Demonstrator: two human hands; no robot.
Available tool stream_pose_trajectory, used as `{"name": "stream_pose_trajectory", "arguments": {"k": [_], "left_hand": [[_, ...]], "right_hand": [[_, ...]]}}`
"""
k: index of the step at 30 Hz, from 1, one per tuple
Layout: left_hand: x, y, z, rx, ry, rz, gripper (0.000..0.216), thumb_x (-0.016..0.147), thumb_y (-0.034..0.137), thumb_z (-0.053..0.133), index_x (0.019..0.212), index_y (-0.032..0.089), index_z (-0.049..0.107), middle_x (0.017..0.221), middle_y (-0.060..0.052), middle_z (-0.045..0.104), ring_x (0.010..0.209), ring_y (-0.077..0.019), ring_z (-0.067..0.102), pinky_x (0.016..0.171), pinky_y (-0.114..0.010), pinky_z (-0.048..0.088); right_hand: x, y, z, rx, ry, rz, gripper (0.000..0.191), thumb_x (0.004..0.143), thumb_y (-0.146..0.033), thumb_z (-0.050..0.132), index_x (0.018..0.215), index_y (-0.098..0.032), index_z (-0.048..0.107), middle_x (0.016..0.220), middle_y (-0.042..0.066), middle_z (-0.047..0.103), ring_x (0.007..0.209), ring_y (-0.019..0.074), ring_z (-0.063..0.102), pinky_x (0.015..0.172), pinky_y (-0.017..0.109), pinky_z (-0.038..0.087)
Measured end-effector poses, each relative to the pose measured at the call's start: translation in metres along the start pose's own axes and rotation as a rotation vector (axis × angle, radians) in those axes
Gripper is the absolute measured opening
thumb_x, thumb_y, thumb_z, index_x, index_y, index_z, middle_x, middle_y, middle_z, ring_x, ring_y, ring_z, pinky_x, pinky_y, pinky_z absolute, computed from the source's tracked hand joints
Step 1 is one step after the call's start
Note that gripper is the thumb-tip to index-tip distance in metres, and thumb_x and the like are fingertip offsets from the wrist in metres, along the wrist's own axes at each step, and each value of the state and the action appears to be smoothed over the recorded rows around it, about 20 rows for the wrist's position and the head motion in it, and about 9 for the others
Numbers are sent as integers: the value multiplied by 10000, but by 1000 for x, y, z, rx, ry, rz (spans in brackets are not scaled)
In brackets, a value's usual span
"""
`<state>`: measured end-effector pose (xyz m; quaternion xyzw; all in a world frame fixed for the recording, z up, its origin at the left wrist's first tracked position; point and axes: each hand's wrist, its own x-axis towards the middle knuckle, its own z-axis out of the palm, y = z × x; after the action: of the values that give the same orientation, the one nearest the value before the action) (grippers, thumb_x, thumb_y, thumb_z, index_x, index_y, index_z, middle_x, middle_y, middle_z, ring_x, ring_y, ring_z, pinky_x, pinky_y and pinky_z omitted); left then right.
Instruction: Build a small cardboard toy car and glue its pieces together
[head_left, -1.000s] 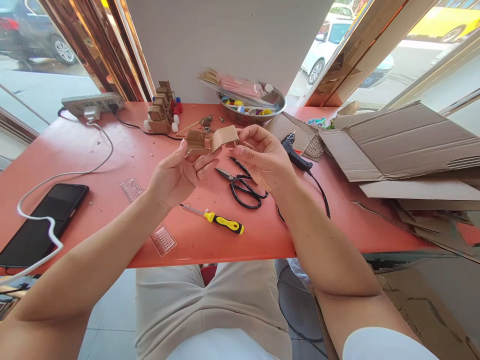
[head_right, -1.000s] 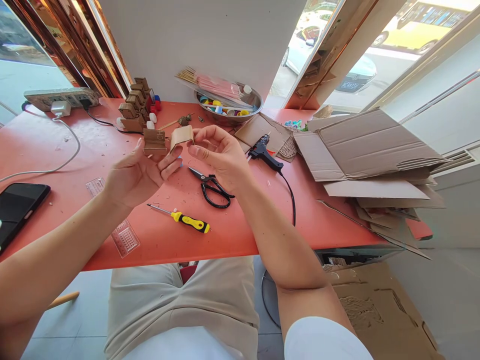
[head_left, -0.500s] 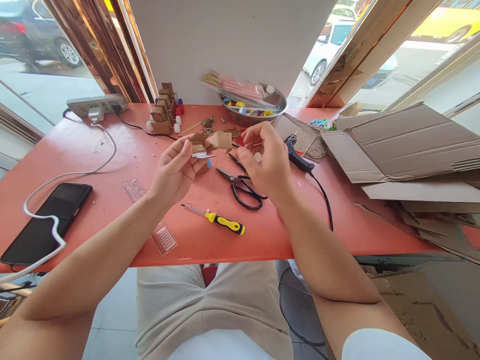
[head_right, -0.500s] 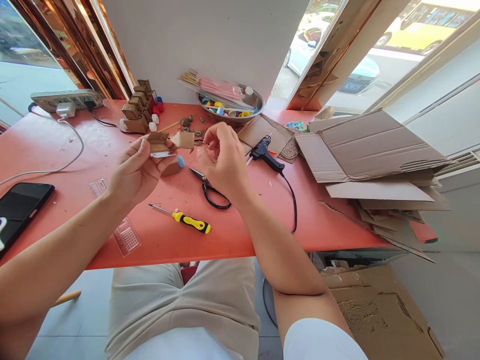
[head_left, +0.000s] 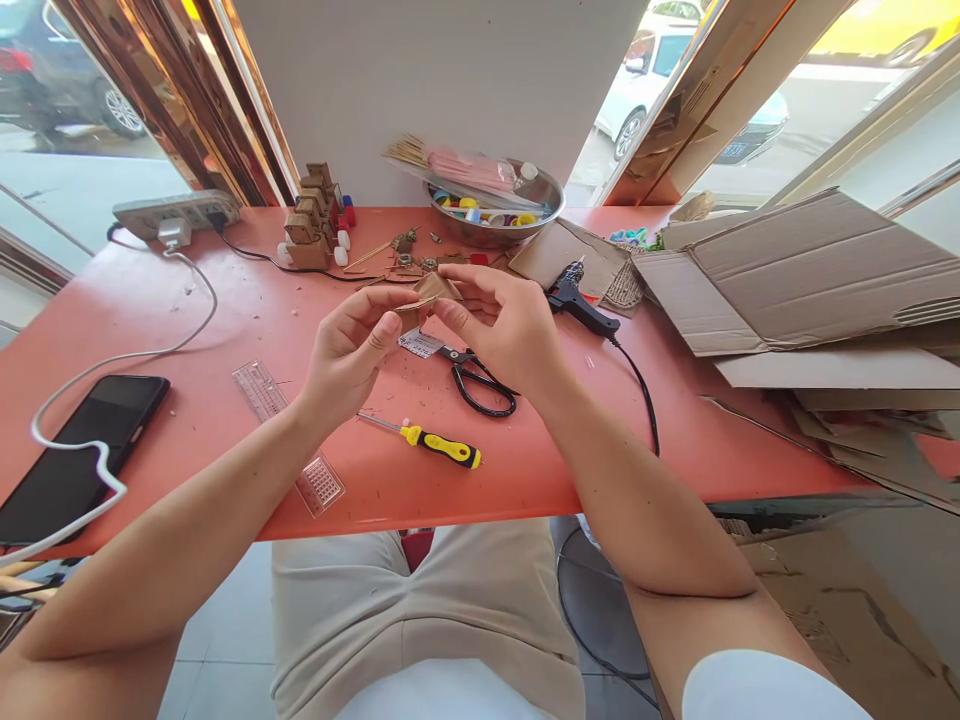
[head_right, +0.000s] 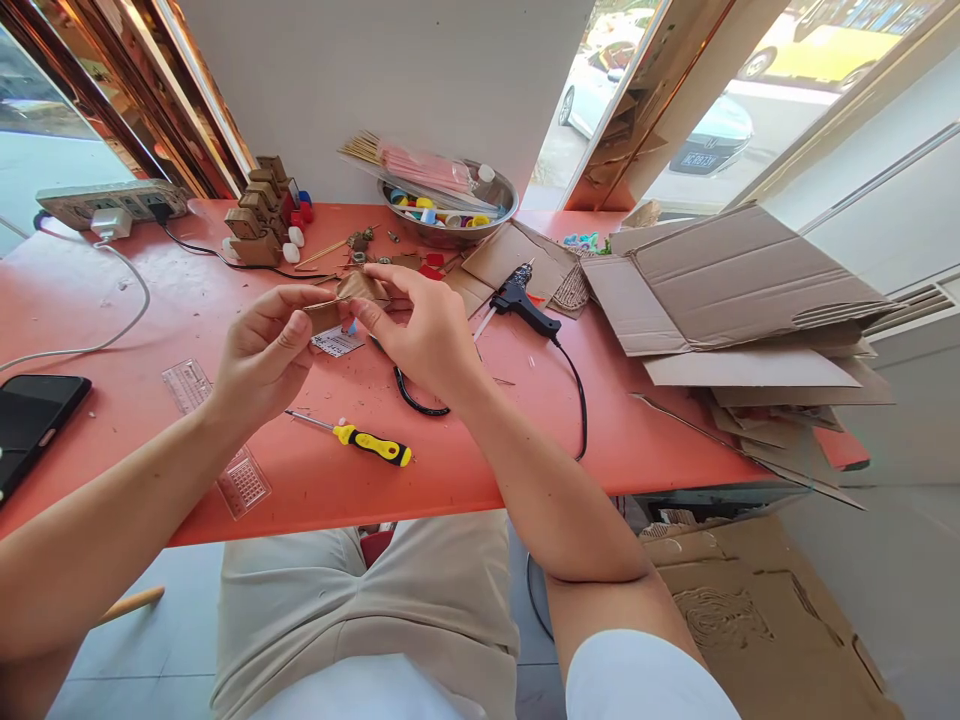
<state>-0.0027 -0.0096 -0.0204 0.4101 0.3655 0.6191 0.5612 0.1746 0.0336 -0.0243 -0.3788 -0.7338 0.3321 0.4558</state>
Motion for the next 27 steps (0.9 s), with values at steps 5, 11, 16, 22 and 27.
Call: {"name": "stream_pose_trajectory", "arguments": {"k": [5,11,16,22,27], "left_hand": [[1,-2,-3,-8,-101,21,155,820,268,951,864,222,810,976,-86,857,1234,-304,784,1089,-388,626],[4,-4,-5,-62,-87,-9,131,866,304,910,878,232,801,963,-76,858,1249,-296,778,1085,-407,642],[7,-9,-8,-127,-24,-67,123,908,303,869,902,229,770,1027,-70,865,1274,-283,784,1064,-381,667],[12,-8,-14,-158,27,-107,97,990,315,772,994,218,778,1082,-62,867,1319,-266,767,1110,-369,649],[10,6,-1,-164,97,-201,376,1099,134,502,862,238,775,929,-15,864,1290,-185,772,1097,-287,650]], "right_hand": [[0,5,-1,81,-18,30,381,938,-450,800,1249,-230,809,1228,83,856,1106,280,828,1024,477,696],[0,9,1,156,-44,17,442,933,-462,791,1323,-254,791,1200,52,862,1108,274,828,1054,506,681],[0,6,2,135,-33,-4,469,933,-460,789,1357,-260,789,1147,37,870,1097,277,825,1060,513,677],[2,2,-7,103,-70,-62,338,934,-307,746,1259,-287,840,1320,22,828,1320,293,749,1122,488,645],[3,-3,-12,22,-97,-111,309,930,-239,706,1198,-283,854,1313,37,823,1311,291,750,1097,486,652]]}}
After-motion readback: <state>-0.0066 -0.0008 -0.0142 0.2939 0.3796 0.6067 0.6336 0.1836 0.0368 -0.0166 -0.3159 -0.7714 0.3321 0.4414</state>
